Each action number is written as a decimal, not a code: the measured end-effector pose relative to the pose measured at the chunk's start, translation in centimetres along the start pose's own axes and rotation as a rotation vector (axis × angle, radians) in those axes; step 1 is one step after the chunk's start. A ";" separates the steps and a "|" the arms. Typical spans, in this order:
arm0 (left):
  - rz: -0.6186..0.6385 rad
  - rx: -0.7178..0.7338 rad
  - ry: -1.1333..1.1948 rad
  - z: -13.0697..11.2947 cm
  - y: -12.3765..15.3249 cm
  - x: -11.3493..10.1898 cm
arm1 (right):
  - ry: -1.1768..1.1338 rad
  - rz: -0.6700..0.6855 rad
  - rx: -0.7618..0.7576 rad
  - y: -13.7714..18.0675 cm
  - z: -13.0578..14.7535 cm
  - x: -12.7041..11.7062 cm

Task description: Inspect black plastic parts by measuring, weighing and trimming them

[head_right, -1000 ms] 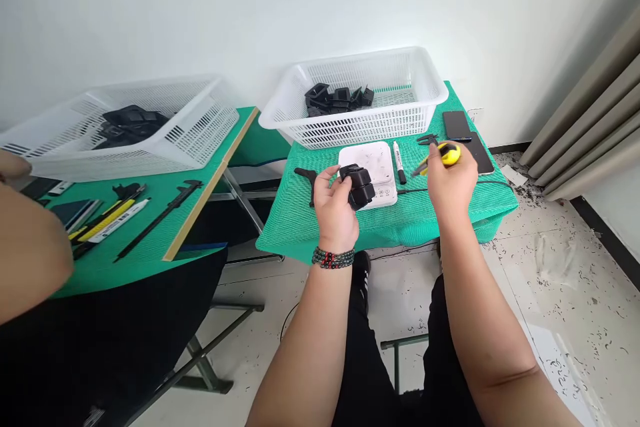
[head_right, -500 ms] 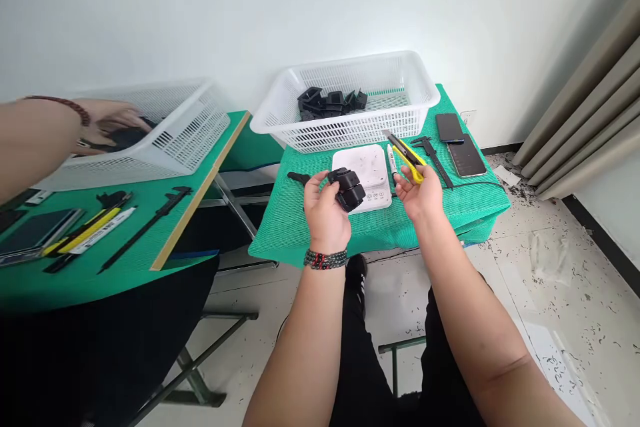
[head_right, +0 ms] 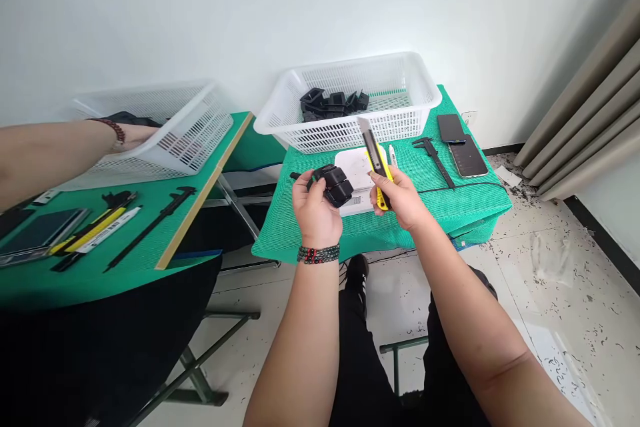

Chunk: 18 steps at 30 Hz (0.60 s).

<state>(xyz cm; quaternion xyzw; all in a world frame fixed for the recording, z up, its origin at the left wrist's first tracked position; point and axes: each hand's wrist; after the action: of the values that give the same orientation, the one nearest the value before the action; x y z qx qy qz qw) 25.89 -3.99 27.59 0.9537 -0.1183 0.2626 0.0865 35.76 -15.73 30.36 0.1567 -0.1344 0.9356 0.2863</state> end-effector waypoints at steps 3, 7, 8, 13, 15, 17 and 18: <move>-0.042 0.015 0.043 -0.3 -0.7 -0.4 | 0.196 0.158 -0.023 0.0 0.2 -0.4; -0.007 -0.022 0.138 -1.0 -1.4 -1.1 | 0.348 0.193 -0.074 -0.2 0.3 -1.2; 0.016 -0.046 0.166 -1.2 -1.4 -1.2 | 0.355 0.181 -0.085 -0.3 0.3 -1.3; 0.050 -0.269 0.329 -1.9 -1.4 -1.1 | 0.421 0.248 -0.070 -0.4 0.3 -1.6; 0.038 -0.403 0.400 -1.9 -1.4 -1.0 | 0.497 0.247 -0.089 -0.4 0.2 -1.5; 0.051 -0.481 0.429 -1.8 -1.6 -1.1 | 0.563 0.205 -0.146 -0.4 0.0 -1.4; 0.063 -0.493 0.423 -1.7 -1.7 -1.2 | 0.575 0.194 -0.166 -0.4 0.0 -1.4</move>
<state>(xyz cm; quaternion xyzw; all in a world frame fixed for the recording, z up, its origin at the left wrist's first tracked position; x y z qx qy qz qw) 24.54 -1.72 28.27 0.8241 -0.1871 0.4211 0.3295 37.12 -16.14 29.92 -0.1519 -0.1381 0.9504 0.2336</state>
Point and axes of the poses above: each hand's wrist, its own y-axis away from the middle knuckle, its own x-axis out of the palm, z = x × y, and after that the axes turned 10 degrees about -x, right-handed
